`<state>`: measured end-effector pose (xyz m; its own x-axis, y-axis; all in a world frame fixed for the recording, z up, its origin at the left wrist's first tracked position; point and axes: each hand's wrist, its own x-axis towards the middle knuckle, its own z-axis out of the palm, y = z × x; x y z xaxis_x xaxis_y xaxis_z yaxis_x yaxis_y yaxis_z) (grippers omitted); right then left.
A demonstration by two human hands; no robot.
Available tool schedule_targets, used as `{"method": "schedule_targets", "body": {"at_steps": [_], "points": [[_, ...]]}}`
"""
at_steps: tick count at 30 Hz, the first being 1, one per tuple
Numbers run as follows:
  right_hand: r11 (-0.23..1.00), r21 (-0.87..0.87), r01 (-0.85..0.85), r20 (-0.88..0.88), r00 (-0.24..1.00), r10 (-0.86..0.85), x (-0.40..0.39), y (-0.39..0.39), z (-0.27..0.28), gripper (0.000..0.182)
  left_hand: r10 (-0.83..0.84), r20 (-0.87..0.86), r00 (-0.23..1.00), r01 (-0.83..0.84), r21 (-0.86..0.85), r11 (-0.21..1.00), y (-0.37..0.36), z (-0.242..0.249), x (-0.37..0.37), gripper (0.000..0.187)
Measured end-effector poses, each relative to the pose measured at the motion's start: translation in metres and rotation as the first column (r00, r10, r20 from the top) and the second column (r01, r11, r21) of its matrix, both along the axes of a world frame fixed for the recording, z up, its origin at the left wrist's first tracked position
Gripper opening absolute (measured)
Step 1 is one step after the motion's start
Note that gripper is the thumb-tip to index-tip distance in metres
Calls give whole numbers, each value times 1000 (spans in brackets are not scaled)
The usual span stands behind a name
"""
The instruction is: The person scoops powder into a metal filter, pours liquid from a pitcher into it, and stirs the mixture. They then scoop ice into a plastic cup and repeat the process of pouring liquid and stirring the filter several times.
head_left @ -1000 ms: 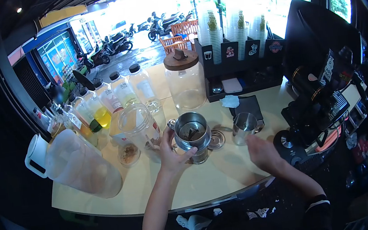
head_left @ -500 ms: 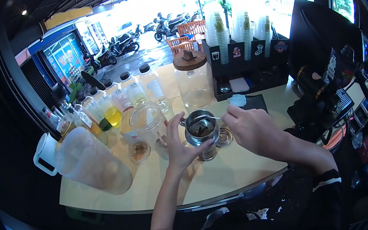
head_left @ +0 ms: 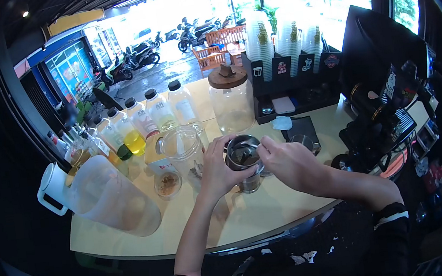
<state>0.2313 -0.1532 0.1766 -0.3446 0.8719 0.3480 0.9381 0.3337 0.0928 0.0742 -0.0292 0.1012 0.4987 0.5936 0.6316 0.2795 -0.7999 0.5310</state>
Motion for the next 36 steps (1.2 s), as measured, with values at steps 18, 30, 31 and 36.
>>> {"method": "schedule_targets", "body": {"at_steps": [18,30,31,36], "points": [[965,72,-251,-588,771,244,6,-4,8,15,-26,-2,1000,26,-53,998,-3,2,1,74],[950,190,-247,-647,697,311,17,-16,-22,34,-124,10,992,123,52,991,3,15,-6,80],[951,188,-245,-647,698,308,18,-17,-21,34,-126,11,992,126,50,991,5,17,-7,80],[932,310,-189,-600,721,345,20,-13,-22,28,-278,32,960,272,122,955,9,23,-12,79]]}}
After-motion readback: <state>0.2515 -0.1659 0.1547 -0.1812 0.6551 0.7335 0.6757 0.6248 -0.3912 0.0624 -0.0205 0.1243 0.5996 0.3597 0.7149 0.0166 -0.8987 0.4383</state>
